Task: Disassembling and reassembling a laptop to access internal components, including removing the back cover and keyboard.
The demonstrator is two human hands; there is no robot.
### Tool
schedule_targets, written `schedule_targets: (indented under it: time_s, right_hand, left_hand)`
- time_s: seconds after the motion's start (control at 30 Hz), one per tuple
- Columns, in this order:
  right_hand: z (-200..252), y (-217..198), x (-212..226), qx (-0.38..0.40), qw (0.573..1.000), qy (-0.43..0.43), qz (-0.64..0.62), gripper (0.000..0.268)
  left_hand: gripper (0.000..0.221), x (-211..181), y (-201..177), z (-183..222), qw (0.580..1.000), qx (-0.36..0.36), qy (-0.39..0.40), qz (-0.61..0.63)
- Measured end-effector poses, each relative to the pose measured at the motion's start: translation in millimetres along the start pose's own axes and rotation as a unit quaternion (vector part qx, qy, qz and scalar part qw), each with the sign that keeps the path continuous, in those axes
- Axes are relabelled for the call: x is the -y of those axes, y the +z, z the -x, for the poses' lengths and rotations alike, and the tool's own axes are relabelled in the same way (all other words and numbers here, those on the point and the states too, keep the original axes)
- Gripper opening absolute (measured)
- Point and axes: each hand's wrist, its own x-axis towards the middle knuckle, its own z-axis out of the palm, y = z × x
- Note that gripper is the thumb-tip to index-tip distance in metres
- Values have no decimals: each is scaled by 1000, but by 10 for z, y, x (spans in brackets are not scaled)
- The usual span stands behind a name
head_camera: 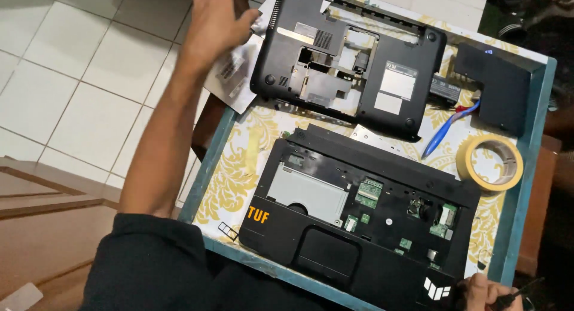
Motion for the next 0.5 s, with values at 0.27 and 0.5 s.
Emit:
schedule_targets:
  time_s: [0.27,0.5]
  right_hand:
    - [-133,242,-550,-36,997,-69,20,41]
    - [-91,-4,-14,53,998,-1,21,56]
  left_hand:
    - [18,545,221,-171,965,86,-98,227]
    - [8,652,162,-201,919,145,-165,327]
